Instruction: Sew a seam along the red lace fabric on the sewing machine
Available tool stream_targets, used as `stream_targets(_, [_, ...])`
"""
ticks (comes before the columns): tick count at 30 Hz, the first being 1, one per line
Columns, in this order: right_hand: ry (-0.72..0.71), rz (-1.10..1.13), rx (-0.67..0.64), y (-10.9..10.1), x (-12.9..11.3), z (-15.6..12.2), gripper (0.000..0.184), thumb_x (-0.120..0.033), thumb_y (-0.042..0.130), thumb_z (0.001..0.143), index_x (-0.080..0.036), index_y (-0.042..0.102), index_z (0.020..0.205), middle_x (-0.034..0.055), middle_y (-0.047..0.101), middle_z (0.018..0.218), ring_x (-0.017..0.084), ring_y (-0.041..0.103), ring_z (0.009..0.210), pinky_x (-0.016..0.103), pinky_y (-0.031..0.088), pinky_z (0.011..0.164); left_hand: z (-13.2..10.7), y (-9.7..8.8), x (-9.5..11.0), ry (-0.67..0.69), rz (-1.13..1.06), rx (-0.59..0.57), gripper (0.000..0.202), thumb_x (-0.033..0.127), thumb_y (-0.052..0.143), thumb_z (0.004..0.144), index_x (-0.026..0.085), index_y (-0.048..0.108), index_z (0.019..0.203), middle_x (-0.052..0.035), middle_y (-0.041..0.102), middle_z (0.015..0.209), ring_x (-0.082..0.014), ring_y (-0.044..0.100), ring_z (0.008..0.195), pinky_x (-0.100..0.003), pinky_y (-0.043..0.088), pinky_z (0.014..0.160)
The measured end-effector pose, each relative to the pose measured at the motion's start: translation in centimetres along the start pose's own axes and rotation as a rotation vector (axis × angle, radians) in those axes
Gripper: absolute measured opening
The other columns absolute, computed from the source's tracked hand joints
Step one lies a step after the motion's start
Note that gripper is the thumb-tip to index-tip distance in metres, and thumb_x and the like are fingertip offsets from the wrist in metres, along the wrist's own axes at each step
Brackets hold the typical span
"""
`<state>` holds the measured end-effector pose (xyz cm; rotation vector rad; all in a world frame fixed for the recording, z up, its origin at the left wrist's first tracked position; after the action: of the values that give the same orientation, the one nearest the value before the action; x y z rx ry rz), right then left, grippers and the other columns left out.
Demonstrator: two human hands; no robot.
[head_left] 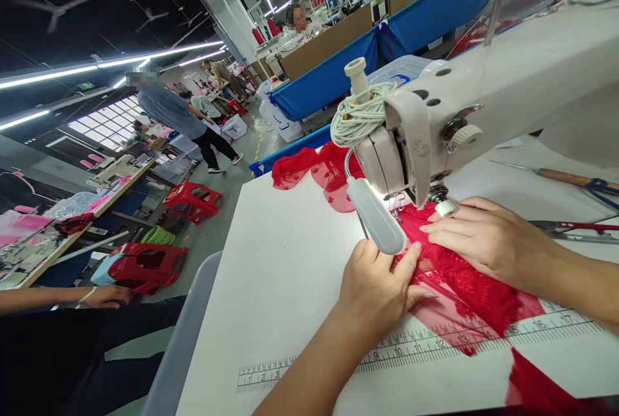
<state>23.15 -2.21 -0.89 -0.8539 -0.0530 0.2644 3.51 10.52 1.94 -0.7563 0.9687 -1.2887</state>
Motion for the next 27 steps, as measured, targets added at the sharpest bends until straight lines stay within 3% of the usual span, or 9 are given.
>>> stream_targets(15, [0.019,-0.021,0.003,-0.1,0.1,0.5,0.035,-0.012,0.036,0.103,-0.021,0.069,0.1,0.0041,0.077,0.097,0.021,0.064,0.092,0.037,0.043,0.079,0.2,0.3,-0.6,-0.046,0.024,0.031,0.059,0.064,0.04,0.104,0.018,0.071,0.126,-0.0137,0.072,0.118,-0.0237,0.065,0.095,-0.034,0.043,0.076])
stream_targets(23, [0.047,0.003,-0.011,0.1,0.4,0.3,0.036,-0.011,0.037,0.102,-0.023,0.07,0.108,0.0042,0.077,0.103,0.022,0.065,0.097,0.038,0.044,0.08,0.2,0.5,-1.1,-0.048,0.076,-0.07,0.059,0.068,0.046,0.1,0.021,0.073,0.123,-0.0133,0.07,0.124,-0.0249,0.065,0.1,-0.036,0.044,0.083])
stream_targets(27, [0.039,-0.001,-0.006,0.1,0.4,0.3,0.035,-0.013,0.035,0.104,-0.022,0.069,0.11,0.005,0.076,0.105,0.023,0.065,0.1,0.038,0.045,0.081,0.1,0.6,-1.1,-0.048,0.082,-0.062,0.057,0.067,0.048,0.1,0.022,0.072,0.126,-0.0128,0.07,0.125,-0.0258,0.065,0.104,-0.037,0.044,0.088])
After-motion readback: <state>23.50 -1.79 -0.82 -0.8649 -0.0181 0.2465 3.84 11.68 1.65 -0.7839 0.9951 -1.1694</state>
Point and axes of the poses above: each hand's wrist, its own z-axis towards the middle knuckle, its own y-axis out of the palm, x = y × z, the point moved 1 cm from there along z, towards the middle knuckle
